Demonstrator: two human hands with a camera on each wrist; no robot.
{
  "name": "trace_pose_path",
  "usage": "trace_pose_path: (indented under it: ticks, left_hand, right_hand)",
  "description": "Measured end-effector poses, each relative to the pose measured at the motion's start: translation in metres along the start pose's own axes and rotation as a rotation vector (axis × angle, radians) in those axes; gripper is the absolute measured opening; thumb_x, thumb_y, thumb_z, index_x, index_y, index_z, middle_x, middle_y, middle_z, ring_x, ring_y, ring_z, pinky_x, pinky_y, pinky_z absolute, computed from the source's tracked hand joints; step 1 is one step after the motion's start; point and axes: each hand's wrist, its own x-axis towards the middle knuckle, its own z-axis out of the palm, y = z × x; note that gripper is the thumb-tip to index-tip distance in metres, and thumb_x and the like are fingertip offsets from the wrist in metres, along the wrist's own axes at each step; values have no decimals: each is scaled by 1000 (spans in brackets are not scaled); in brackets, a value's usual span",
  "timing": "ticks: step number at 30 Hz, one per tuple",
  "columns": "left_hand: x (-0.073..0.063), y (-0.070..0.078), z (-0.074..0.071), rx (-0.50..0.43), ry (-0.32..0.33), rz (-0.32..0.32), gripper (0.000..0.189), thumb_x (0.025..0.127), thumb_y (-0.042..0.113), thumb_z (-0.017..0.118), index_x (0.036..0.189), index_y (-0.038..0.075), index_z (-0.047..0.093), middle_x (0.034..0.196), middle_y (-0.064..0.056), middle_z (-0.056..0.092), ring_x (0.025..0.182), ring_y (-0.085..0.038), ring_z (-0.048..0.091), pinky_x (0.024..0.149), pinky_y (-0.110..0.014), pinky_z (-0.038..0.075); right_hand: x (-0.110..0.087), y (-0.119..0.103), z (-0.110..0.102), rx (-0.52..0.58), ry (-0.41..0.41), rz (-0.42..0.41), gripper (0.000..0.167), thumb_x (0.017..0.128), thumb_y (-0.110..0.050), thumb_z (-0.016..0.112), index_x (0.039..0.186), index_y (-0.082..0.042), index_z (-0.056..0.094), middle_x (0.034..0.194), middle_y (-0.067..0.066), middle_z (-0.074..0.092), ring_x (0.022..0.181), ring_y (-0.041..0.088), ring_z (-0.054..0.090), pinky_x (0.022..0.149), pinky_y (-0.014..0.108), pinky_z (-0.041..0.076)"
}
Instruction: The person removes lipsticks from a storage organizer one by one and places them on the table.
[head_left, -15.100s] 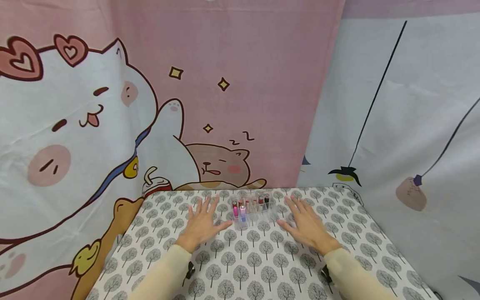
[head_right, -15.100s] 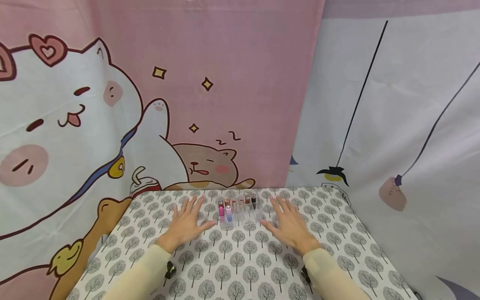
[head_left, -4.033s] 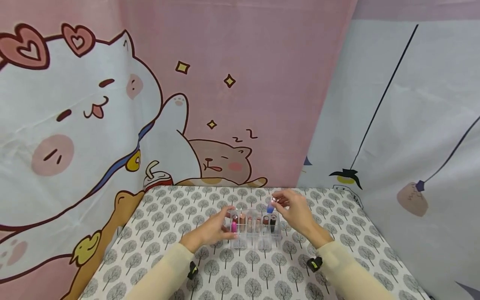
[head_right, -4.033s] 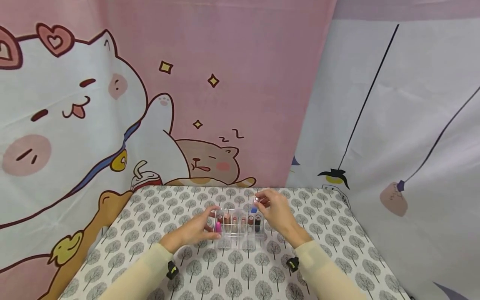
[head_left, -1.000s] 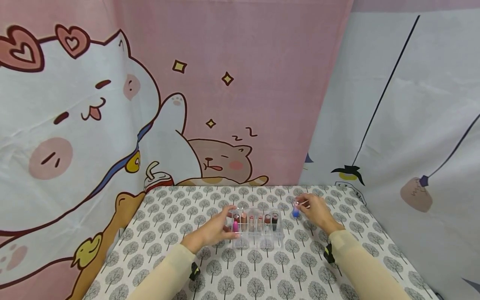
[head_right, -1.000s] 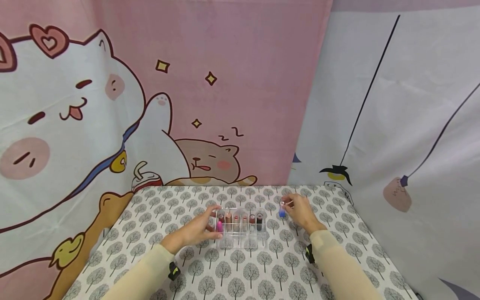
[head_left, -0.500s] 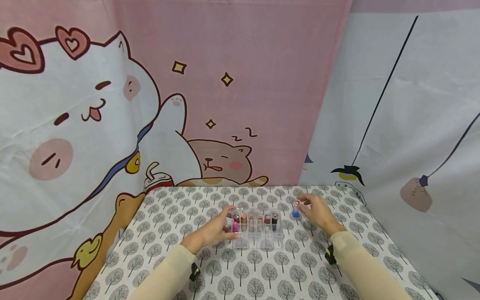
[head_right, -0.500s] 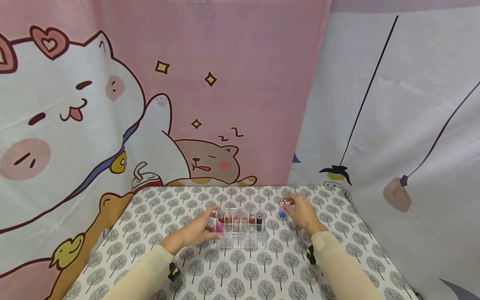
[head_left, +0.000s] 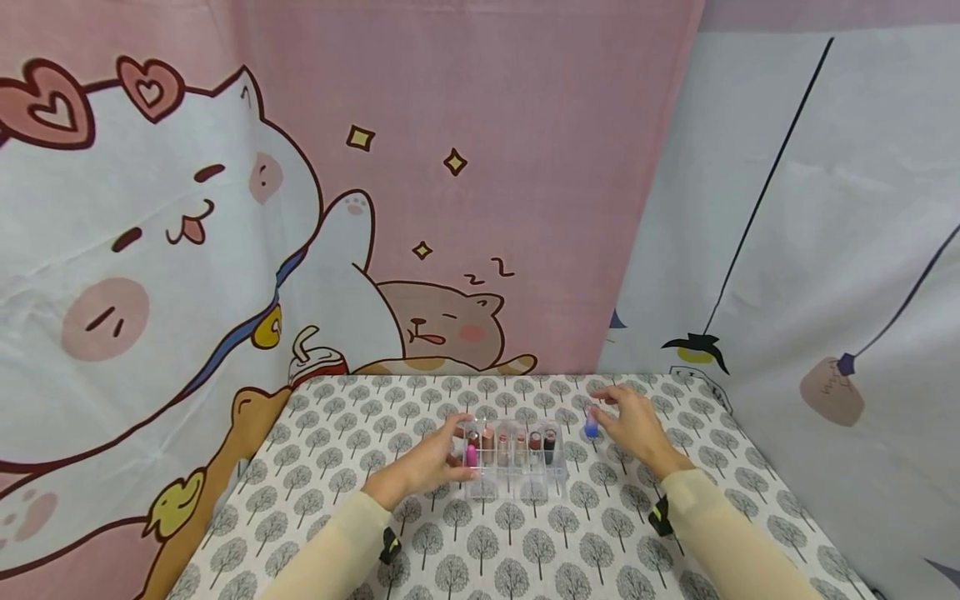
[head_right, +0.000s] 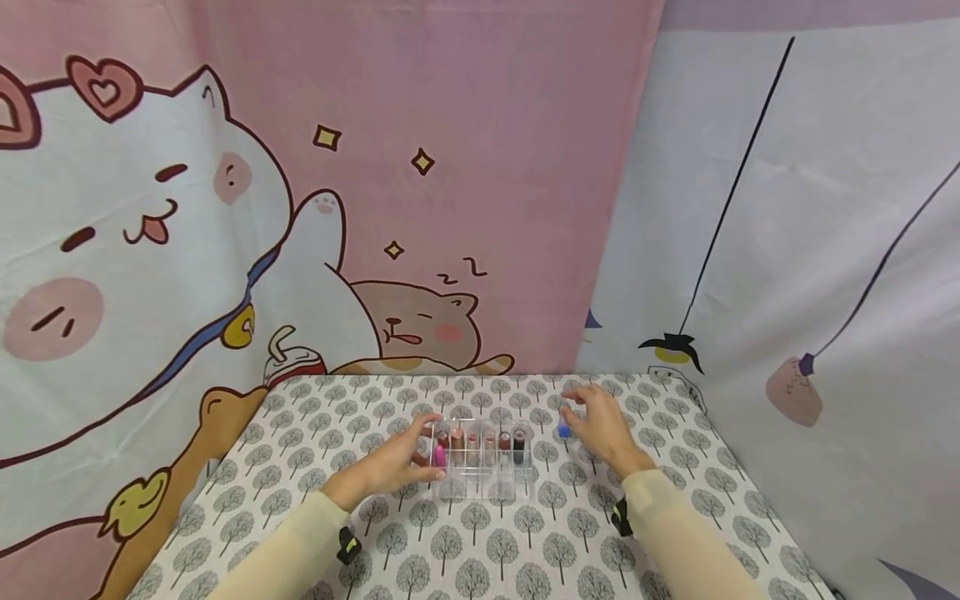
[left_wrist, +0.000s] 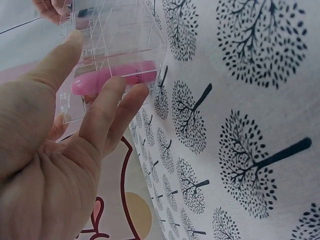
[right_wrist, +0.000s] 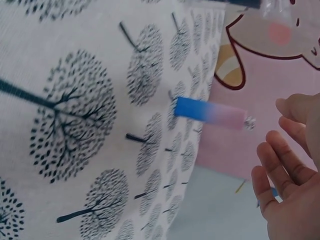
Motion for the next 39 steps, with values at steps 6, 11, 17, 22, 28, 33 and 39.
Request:
trace_pose_path:
  ticks: [6,11,17,22,28,33,39]
  left_hand:
    - [-1,0,-1,-1,-3,1,105,101,26,94,182,19,28,172,-29,54,116,-26,81,97,-43,72]
    - [0,2,-3,-12,-4,8,105,100,24,94,182,18,28,173,-30,53,118,-32,81,99,-47,72]
    - [1,0,-3,-10,-1,11,105,101,23,94,181,16,28,171,-29,54,116,-30,81,97,-45,73]
    - [1,-2,-1,7,-10,0,105,101,27,94,182,18,27,171,-27,55,115,-25,80,97,-40,72]
    - [1,-1,0,-1,-11,8,105,101,26,94,182,17,27,170,-28,55,116,-26,81,98,-41,72]
    - [1,0,0,-12,-10,15,105,101,24,94,181,17,27,170,-30,55,116,-28,81,97,-43,72]
    - [0,-1,0,-14,-7,18,104,102,25,93,182,17,27,169,-30,55,118,-31,81,97,-46,72]
  right_hand:
    - [0,-16,-4,1,16,-29,33,106,-12,85,138,-4,80,136,22,78,125,45,75,106,69,65]
    - [1,-30,-5,0,37,-77,31,105,-11,85,135,-4,82,139,23,79,123,44,77,105,68,66]
    - [0,-45,-2,16,41,-114,29,105,-11,87,133,-6,83,134,19,81,118,43,78,100,64,68]
    - [-2,-56,1,10,53,-172,29,103,-8,89,131,-5,84,127,17,83,110,39,80,93,58,69]
    - [-4,-71,4,-1,47,-181,31,102,-10,90,132,-7,83,124,13,82,109,32,80,93,53,70]
    - [-5,-80,9,21,30,-205,32,102,-8,89,134,-5,83,127,14,83,112,34,81,96,57,70]
    - [-8,-89,19,46,0,-233,32,102,-8,90,133,-7,82,129,11,83,111,30,81,97,54,71]
